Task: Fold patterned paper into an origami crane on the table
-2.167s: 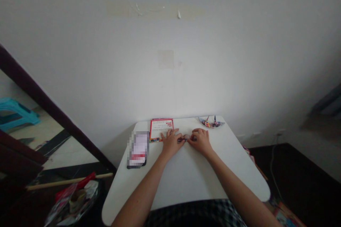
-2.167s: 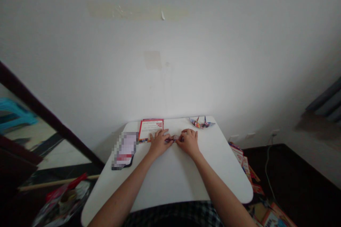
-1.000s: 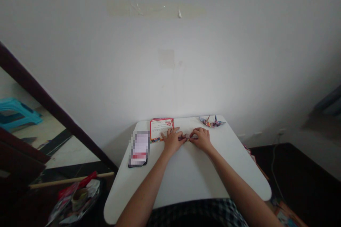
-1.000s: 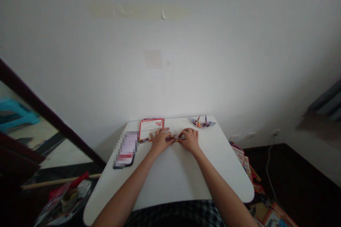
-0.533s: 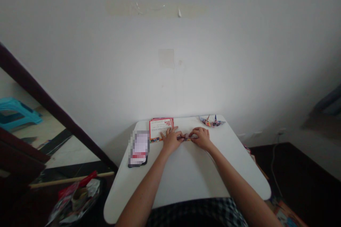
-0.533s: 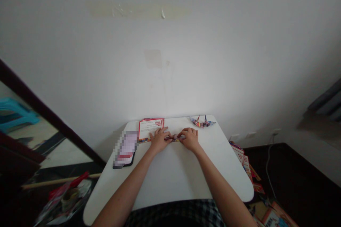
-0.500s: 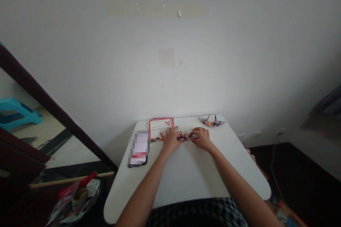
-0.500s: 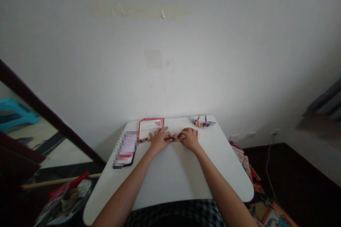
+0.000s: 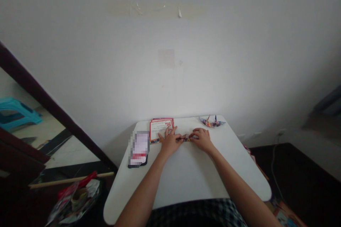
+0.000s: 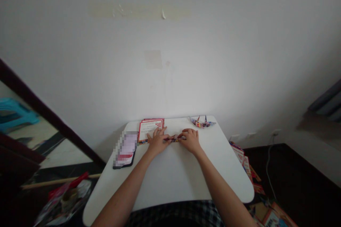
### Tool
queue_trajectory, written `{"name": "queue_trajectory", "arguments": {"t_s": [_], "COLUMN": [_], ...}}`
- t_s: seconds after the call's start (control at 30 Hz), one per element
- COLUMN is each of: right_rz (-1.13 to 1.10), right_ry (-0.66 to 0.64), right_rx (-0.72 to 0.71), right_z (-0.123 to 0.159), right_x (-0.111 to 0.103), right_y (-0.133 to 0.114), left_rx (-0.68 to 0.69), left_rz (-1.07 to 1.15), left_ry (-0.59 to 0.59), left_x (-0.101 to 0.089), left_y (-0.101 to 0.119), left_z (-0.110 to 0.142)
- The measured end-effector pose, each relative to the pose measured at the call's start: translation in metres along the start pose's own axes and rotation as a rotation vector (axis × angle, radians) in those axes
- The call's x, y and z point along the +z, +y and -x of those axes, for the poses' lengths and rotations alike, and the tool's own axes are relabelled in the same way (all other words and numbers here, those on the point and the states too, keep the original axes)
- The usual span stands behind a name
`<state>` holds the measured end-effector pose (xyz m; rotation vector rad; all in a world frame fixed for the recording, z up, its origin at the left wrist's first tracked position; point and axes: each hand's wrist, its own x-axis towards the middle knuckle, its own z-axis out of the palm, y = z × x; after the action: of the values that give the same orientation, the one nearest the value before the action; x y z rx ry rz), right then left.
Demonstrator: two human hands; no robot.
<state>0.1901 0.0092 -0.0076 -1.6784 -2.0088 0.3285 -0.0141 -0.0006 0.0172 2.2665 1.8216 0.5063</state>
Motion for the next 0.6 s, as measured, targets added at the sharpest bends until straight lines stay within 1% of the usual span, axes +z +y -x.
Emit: {"name": "queue_trajectory", "arguments": {"t_s": [0.13,0.3,0.4,0.5,0.6], "right_rz": [0.036,0.055,0.061,0.068,0.06], "right_ry": [0.086,0.087,0.086,0.081,0.056], "right_rx": [0.0,0.001,0.039,0.102,0.134], "right_z": [0.007,0.011,0.01,0.007,0.004], "right_x": [0.0,-0.002,-0.001,0.001,0.001], "right_y": [-0.009,-0.018,-0.022,-0.026,-0.028], "left_rx": [-0.007,-0.006,-0.014,-0.042,-0.073], "left_rz": [0.018,0.016,0.001,0.002,0.012], "left_ry": [0.045,0.096,0.115,0.107,0.07], "left_x": [0.002,0.009,0.012,0.011,0.009], "left_y": [0.003,0.006,0.007,0.007,0.007], "left_z": [0.0,0.0,-0.001,-0.003,-0.006]}}
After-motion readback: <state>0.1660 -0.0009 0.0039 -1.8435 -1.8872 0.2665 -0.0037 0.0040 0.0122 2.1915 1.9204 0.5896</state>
